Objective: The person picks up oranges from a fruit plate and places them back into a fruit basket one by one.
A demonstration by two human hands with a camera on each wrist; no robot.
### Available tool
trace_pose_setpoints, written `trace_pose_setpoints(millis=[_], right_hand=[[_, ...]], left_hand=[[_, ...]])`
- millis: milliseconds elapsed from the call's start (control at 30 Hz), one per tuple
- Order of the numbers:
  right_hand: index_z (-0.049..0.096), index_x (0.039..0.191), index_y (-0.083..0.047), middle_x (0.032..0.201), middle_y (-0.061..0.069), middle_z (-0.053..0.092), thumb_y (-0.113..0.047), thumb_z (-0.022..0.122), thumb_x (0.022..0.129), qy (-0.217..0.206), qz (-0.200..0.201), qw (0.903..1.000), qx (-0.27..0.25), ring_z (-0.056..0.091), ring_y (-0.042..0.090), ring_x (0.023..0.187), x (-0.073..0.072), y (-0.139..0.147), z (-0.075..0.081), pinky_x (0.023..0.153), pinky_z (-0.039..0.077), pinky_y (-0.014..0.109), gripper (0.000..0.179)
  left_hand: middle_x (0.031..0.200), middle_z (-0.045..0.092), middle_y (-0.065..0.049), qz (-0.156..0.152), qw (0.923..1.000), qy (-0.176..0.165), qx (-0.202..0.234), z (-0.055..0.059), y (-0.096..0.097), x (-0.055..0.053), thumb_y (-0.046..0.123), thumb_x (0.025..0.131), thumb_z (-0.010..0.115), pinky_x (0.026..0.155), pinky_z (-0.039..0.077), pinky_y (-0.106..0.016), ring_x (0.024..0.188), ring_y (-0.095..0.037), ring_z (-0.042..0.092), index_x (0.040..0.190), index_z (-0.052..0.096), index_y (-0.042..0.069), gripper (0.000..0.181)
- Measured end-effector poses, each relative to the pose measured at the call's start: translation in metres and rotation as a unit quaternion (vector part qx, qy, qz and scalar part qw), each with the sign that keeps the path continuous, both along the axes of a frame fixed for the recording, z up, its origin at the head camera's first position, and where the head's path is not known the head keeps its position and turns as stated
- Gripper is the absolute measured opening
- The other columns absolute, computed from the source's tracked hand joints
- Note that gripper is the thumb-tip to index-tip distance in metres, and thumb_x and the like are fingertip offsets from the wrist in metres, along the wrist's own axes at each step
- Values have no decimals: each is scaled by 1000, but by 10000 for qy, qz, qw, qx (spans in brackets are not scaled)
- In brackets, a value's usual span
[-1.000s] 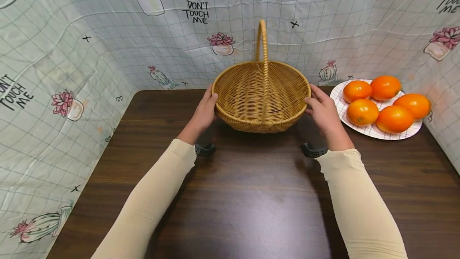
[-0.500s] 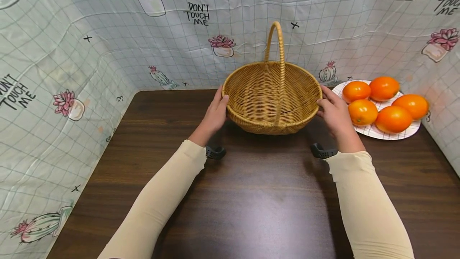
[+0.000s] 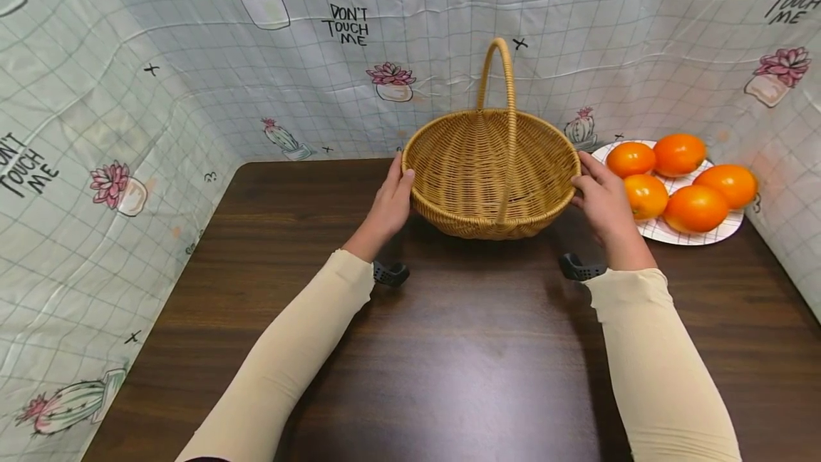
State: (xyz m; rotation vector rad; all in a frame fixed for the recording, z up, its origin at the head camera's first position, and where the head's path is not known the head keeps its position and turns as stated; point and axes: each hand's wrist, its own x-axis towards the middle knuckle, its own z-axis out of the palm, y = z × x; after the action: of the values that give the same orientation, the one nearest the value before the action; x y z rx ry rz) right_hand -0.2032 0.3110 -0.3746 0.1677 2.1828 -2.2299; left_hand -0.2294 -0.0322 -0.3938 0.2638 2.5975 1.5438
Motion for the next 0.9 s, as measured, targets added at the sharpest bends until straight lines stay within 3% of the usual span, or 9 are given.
trace_pose_setpoints(millis=[300, 367, 433, 533, 600, 633, 800, 900], right_hand=[[22, 156, -15, 160, 11, 24, -18, 44, 102, 82, 82, 9996, 239, 57, -1, 100, 1, 2, -1, 73, 51, 10, 58], [22, 156, -16, 159, 11, 26, -24, 44, 102, 40, 105, 9975, 694, 54, 0, 105, 0, 3, -1, 76, 50, 9, 58], [23, 156, -20, 158, 11, 30, -35, 42, 102, -40, 77, 9898, 1421, 50, 5, 112, 0, 5, 0, 86, 49, 12, 58], [26, 155, -22, 155, 13, 34, -50, 35, 101, -110, 29, 9671, 2540, 44, 17, 125, -2, 7, 1, 105, 44, 32, 61], [28, 154, -22, 154, 14, 35, -55, 32, 100, -130, 30, 9572, 2893, 39, 25, 131, -3, 9, 2, 110, 37, 47, 64], [28, 154, -21, 155, 15, 34, -56, 31, 100, -125, 60, 9568, 2905, 37, 29, 133, -3, 10, 2, 110, 33, 54, 65], [31, 153, -15, 151, 18, 37, -51, 29, 101, 34, 60, 9476, 3193, 44, 32, 129, -3, 17, 4, 107, 38, 50, 64], [35, 151, -13, 147, 21, 43, -50, 32, 101, 198, -113, 9270, 3744, 47, 35, 125, -2, 24, 6, 105, 41, 48, 62]], left_hand=[[163, 15, 1, 87, 9999, -96, 99, 2, 1, -1, 56, 101, 25, 116, 27, -51, 147, -28, 26, 152, -6, 45, 61], [163, 15, 1, 84, 9998, -151, 117, 2, 1, -2, 55, 102, 26, 116, 27, -51, 146, -28, 26, 152, -6, 46, 60], [163, 15, 2, 73, 9997, -206, 95, 3, 1, -3, 55, 102, 26, 116, 27, -51, 146, -29, 27, 152, -6, 46, 60], [163, 17, 1, 67, 9996, -267, 68, 5, 0, -4, 54, 102, 26, 115, 28, -51, 145, -30, 29, 152, -5, 46, 60], [163, 17, 0, 69, 9995, -292, 66, 5, -1, -4, 54, 102, 26, 114, 29, -51, 145, -30, 30, 152, -5, 46, 60], [163, 17, -1, 77, 9995, -288, 67, 5, -1, -4, 54, 102, 26, 114, 29, -51, 144, -31, 30, 152, -5, 45, 60], [163, 18, -1, 78, 9994, -311, 106, 6, -1, -5, 54, 102, 27, 113, 31, -51, 144, -31, 31, 153, -4, 45, 60], [162, 20, -5, 43, 9986, -439, 278, 8, 1, -5, 51, 102, 31, 108, 39, -49, 139, -31, 39, 154, -2, 42, 62]])
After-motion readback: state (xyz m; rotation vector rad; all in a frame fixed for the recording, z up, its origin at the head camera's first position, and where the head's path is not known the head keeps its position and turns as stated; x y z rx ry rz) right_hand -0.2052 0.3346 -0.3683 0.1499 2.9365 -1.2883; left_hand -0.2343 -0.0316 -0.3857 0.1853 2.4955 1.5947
